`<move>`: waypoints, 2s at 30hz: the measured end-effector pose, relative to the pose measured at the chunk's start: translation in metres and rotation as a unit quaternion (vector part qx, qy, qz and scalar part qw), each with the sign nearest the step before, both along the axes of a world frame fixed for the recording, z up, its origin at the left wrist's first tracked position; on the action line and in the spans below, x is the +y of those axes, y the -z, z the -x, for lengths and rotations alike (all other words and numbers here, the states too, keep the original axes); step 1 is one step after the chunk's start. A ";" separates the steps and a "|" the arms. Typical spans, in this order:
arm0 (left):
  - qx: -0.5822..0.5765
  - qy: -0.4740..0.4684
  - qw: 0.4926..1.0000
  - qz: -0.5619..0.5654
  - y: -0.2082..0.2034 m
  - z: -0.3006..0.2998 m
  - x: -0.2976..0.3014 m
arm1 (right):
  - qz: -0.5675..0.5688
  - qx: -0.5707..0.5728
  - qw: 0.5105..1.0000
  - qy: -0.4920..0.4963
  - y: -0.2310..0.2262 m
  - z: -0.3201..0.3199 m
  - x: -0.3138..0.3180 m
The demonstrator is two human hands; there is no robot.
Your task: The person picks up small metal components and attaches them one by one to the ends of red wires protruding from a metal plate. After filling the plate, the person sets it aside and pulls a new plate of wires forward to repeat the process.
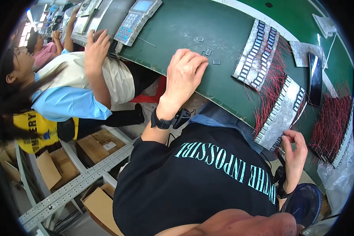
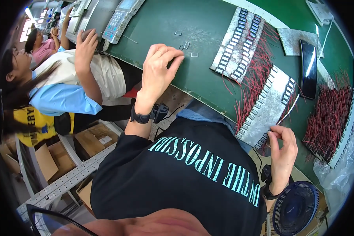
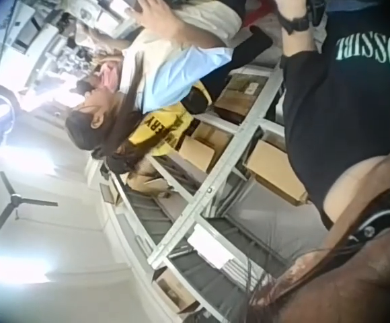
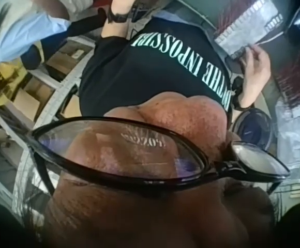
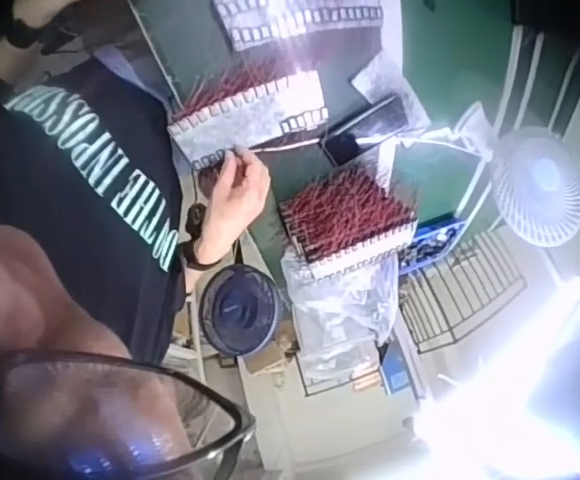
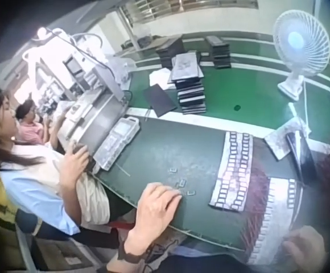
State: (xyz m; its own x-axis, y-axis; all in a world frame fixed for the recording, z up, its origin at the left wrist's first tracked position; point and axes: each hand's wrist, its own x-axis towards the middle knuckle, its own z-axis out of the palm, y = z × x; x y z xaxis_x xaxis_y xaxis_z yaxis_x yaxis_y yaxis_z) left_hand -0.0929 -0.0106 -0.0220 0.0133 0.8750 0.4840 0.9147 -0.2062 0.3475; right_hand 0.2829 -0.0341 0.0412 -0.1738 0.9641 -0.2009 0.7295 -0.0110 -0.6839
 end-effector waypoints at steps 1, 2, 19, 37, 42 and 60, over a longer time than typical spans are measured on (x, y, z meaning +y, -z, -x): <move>-0.001 -0.020 1.000 -0.005 0.001 0.003 0.000 | 0.008 0.002 1.000 0.006 0.000 -0.004 -0.002; 0.000 -0.021 1.000 -0.005 0.001 0.003 0.001 | 0.016 0.004 1.000 0.012 0.000 -0.006 -0.003; -0.070 0.084 0.994 0.008 -0.005 -0.036 0.012 | 0.090 0.328 0.939 0.053 -0.033 0.033 0.020; -0.542 0.208 0.754 0.307 -0.021 -0.130 0.026 | 0.100 0.351 0.931 -0.011 0.029 0.044 0.072; -0.591 0.212 0.717 0.304 -0.017 -0.140 0.027 | 0.150 0.432 0.889 -0.013 0.036 0.035 0.078; -0.441 0.244 0.840 0.202 -0.059 -0.113 -0.060 | 0.020 0.317 0.948 -0.029 -0.006 0.064 -0.023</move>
